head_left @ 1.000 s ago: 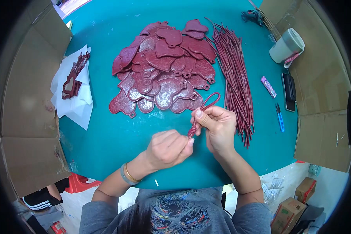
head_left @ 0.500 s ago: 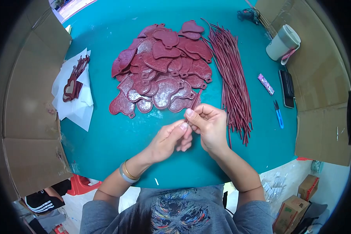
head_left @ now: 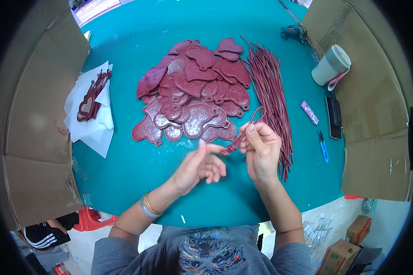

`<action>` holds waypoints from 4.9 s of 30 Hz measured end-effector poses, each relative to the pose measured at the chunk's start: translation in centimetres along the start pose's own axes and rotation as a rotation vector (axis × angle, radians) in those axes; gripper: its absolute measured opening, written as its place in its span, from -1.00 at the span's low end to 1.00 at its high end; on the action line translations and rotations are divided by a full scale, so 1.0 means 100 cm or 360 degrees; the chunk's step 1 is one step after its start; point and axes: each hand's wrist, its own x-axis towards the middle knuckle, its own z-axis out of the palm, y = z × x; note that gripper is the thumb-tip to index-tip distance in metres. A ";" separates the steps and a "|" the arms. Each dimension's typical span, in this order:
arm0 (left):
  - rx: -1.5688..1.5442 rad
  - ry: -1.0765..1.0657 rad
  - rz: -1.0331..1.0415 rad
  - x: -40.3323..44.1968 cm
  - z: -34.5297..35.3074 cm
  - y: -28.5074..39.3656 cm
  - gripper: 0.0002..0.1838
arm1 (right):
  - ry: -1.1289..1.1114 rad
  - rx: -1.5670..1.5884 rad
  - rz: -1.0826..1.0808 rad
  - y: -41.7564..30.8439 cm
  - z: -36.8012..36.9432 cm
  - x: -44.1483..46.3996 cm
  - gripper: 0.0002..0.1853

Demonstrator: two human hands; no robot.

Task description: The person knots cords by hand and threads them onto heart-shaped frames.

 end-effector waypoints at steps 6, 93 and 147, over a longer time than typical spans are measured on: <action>0.0222 -0.0051 0.0063 -0.010 0.003 0.011 -0.34 | -0.0266 -0.0131 -0.0140 0.011 0.005 -0.009 -0.81; -0.0195 -0.0308 0.0510 -0.049 0.008 0.039 -0.65 | -0.1175 -0.0094 0.0547 -0.021 0.007 -0.020 -0.84; 0.1665 -0.0917 0.1017 -0.072 0.008 0.043 -0.76 | -0.1772 -0.1270 -0.0324 -0.067 -0.017 -0.075 -0.93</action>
